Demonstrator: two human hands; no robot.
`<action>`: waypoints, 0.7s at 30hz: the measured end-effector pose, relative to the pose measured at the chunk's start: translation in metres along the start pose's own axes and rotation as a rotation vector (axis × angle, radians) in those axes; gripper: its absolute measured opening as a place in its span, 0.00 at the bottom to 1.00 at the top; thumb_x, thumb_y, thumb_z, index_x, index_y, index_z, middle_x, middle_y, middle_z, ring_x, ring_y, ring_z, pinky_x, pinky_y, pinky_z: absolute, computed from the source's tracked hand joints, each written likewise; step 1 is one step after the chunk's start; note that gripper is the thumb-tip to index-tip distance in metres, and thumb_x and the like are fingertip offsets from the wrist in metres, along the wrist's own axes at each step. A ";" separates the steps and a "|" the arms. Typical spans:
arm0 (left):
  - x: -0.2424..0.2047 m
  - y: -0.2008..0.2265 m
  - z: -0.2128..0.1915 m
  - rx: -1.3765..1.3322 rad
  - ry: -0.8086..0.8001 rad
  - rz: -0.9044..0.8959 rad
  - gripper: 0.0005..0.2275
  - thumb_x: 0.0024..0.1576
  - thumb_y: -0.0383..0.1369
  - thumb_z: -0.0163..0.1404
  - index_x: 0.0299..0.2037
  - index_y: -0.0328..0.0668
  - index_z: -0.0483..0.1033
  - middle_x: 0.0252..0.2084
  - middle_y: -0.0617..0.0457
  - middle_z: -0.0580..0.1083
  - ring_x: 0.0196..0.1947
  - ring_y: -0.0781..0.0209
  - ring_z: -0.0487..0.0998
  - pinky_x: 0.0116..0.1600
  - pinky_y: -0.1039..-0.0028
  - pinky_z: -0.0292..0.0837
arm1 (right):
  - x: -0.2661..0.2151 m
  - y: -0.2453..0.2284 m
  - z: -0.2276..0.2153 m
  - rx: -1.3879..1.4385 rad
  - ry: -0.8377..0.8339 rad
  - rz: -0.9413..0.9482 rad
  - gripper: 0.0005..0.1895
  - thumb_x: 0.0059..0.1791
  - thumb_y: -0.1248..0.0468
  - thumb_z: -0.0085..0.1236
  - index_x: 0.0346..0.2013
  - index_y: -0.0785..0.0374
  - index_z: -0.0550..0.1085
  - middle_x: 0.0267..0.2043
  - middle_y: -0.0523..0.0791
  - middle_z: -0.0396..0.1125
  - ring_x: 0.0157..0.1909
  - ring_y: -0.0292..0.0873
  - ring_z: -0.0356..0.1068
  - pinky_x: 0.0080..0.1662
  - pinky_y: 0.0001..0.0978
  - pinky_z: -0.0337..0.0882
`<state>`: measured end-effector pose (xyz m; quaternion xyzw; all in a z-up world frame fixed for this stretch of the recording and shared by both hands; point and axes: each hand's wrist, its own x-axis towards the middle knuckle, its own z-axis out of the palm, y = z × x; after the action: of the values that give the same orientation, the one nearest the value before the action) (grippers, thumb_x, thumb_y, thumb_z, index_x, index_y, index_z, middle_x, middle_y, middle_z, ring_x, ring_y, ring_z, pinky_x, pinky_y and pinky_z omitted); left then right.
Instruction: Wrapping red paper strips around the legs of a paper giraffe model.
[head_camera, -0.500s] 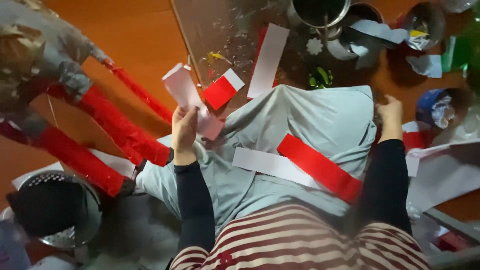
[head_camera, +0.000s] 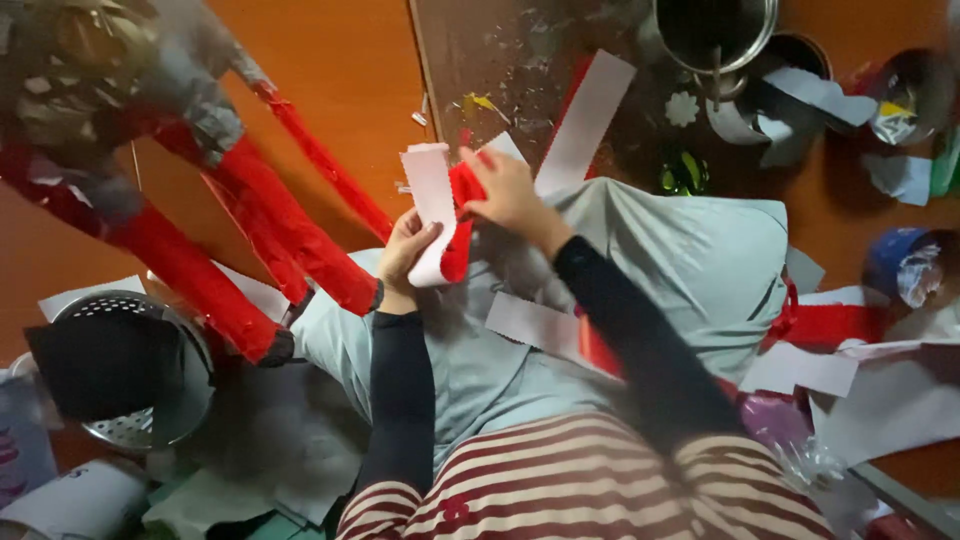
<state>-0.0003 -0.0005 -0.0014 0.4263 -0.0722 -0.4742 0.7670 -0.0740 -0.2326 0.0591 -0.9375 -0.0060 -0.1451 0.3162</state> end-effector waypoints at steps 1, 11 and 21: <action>-0.001 0.006 0.006 -0.001 -0.002 0.006 0.15 0.63 0.23 0.51 0.60 0.31 0.72 0.52 0.49 0.79 0.49 0.61 0.80 0.57 0.69 0.77 | 0.005 -0.005 0.012 -0.004 0.000 -0.005 0.41 0.42 0.52 0.67 0.64 0.70 0.67 0.57 0.61 0.65 0.56 0.62 0.66 0.56 0.49 0.67; 0.014 0.010 0.007 -0.107 0.031 0.039 0.15 0.62 0.25 0.53 0.59 0.32 0.71 0.49 0.50 0.79 0.44 0.63 0.81 0.52 0.71 0.77 | -0.025 0.053 -0.013 -0.219 0.161 0.171 0.09 0.45 0.68 0.58 0.40 0.59 0.73 0.46 0.50 0.67 0.51 0.58 0.68 0.50 0.50 0.70; 0.018 0.013 0.038 0.012 0.000 0.158 0.18 0.63 0.24 0.53 0.63 0.31 0.68 0.54 0.52 0.76 0.50 0.66 0.78 0.57 0.73 0.75 | -0.038 0.027 -0.114 -0.607 -0.399 0.537 0.30 0.43 0.58 0.64 0.58 0.61 0.69 0.60 0.56 0.63 0.59 0.58 0.63 0.54 0.51 0.67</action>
<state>-0.0017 -0.0340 0.0264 0.4236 -0.1085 -0.4118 0.7995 -0.1386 -0.3184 0.1189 -0.9658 0.2193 0.1303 0.0461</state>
